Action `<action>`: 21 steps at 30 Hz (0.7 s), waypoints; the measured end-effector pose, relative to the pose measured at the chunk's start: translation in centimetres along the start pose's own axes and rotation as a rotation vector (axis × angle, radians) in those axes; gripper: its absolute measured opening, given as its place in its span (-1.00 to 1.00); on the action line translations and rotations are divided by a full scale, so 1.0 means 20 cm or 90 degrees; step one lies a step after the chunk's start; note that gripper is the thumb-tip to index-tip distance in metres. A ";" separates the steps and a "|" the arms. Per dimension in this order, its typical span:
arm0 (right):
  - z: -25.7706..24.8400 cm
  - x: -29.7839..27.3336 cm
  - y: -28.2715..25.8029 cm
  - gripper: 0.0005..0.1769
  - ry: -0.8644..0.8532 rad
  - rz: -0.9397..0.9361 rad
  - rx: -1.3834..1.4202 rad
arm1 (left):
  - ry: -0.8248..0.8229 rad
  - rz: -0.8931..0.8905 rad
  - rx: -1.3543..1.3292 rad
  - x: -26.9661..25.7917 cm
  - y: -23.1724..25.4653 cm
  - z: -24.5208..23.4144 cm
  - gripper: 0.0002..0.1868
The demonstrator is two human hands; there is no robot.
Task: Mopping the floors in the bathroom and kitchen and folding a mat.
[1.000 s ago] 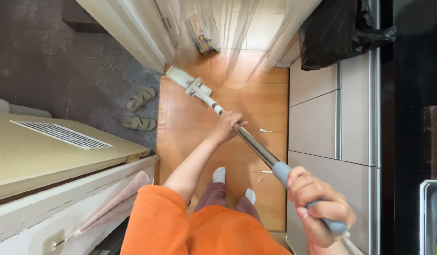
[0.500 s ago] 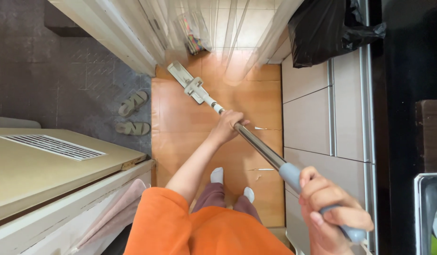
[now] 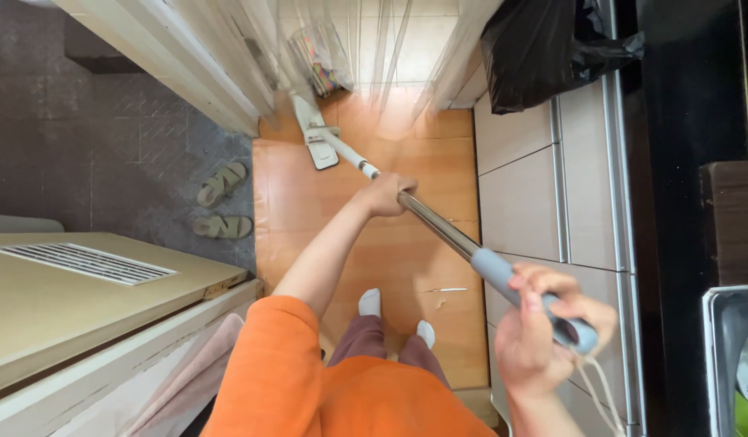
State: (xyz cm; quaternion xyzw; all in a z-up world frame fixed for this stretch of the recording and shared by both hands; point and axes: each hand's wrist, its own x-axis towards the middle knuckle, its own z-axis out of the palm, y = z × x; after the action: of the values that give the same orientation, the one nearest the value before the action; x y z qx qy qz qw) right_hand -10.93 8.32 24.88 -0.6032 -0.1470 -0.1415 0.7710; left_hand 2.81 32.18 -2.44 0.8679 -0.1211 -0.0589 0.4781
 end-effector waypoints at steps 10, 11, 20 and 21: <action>-0.19 0.05 -0.11 -0.64 0.129 0.004 -0.060 | -0.104 0.064 0.004 0.21 0.18 0.18 -0.90; -0.20 0.05 -0.11 -0.63 0.126 0.007 -0.049 | -0.096 0.070 0.017 0.21 0.17 0.18 -0.90; -0.31 0.34 0.00 -0.77 -0.265 -0.040 0.022 | 0.255 0.162 -0.021 0.34 0.12 0.22 -0.84; -0.30 0.35 0.04 -0.77 -0.265 -0.044 0.019 | 0.256 0.165 -0.022 0.37 0.06 0.23 -0.84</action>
State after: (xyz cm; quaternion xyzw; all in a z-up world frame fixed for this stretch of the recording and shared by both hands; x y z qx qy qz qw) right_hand -3.88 2.45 25.64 -0.6023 -0.3258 -0.0378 0.7278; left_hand 8.84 25.83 -3.88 0.8309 -0.1332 0.1750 0.5112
